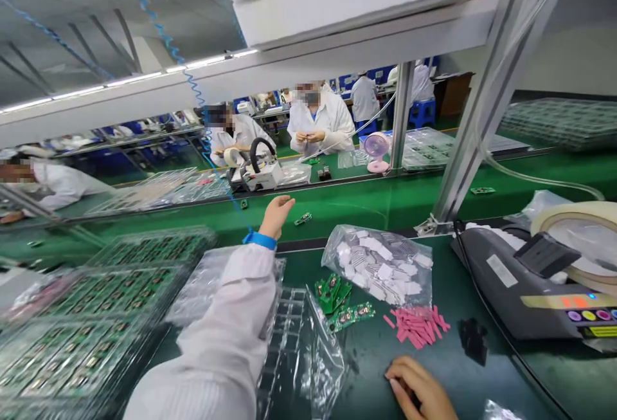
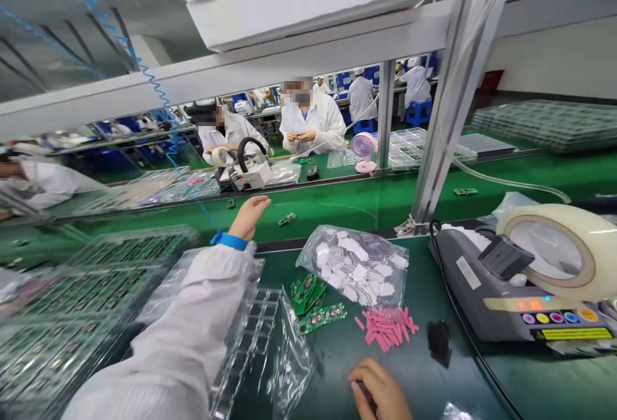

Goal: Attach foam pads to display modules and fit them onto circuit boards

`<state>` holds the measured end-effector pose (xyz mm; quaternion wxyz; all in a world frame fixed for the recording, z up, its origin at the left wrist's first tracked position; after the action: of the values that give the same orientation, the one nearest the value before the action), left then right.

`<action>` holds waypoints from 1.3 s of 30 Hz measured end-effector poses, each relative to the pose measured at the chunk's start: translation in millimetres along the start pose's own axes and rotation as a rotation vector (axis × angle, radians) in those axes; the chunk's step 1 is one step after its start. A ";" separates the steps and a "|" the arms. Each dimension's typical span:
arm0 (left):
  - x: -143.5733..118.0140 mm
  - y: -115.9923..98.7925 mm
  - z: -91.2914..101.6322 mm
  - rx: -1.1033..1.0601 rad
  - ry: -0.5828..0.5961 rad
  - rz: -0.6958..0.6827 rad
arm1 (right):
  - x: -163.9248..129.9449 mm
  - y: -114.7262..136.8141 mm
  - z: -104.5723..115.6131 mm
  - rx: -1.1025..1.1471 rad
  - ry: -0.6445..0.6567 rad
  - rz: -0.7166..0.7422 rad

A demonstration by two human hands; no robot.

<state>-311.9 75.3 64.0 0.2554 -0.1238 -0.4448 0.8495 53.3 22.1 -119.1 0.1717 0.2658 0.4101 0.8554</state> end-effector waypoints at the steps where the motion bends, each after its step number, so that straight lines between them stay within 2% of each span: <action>1: -20.4 -1.1 13.3 -0.024 0.014 -0.039 | -0.3 1.6 1.8 -0.005 0.016 0.008; 4: -91.6 4.0 48.2 -0.062 0.086 -0.146 | -1.3 6.5 6.4 -0.055 0.033 0.021; 7: -158.3 30.1 61.0 -0.003 0.166 -0.174 | -2.7 12.3 6.1 -0.088 0.054 0.006; 10: -209.0 75.1 48.7 0.128 0.230 -0.153 | -0.8 23.7 -0.1 -0.080 0.094 0.006; 14: -250.3 130.8 23.3 0.310 0.181 -0.140 | 7.8 48.7 -15.7 -0.069 0.282 0.134; 16: -258.6 145.5 15.7 0.383 0.132 -0.145 | 11.8 59.2 -23.8 -0.105 0.411 0.183; 18: -259.2 151.4 10.5 0.431 0.092 -0.149 | 14.4 65.0 -29.4 -0.154 0.487 0.185; 22: -245.6 152.4 0.7 0.467 0.019 -0.129 | 15.5 67.4 -30.0 -0.189 0.509 0.167; 25: -231.8 153.7 -1.8 0.420 0.018 -0.109 | 15.5 66.4 -27.1 -0.192 0.493 0.165; 27: -222.1 153.9 3.6 0.348 0.055 -0.102 | 16.4 65.4 -27.2 -0.198 0.481 0.164; 30: -208.6 148.7 22.5 0.227 0.125 -0.081 | 19.0 64.9 -28.8 -0.209 0.467 0.174; 32: -204.2 141.5 37.8 0.138 0.171 -0.016 | 19.4 65.8 -25.1 -0.215 0.458 0.191; 33: -204.1 137.9 44.3 0.073 0.192 0.061 | 18.3 66.0 -20.2 -0.217 0.441 0.204; 34: -205.4 134.3 49.1 0.033 0.208 0.116 | 16.3 65.3 -12.5 -0.227 0.397 0.210; 36: -210.8 127.6 51.0 0.002 0.250 0.148 | 9.4 57.6 11.3 -0.318 0.182 0.136; 38: -217.5 120.7 41.6 0.037 0.302 0.083 | -0.2 39.7 42.6 -0.483 -0.138 -0.070; 39: -220.8 116.5 32.9 0.065 0.335 0.044 | -5.2 27.8 58.1 -0.548 -0.253 -0.185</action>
<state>-178.8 -122.8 -16.2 0.3111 -0.2651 -0.3656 0.8363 90.0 38.1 -68.4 0.3635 0.2754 0.1621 0.8751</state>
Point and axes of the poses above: each hand's wrist, its own x-axis towards the middle knuckle, its own z-axis out of the back of the hand, y = z × x, the point moved 1 cm from there along x, towards the middle knuckle, and after that the axes turned 4 degrees about z, right-handed, at the moved point
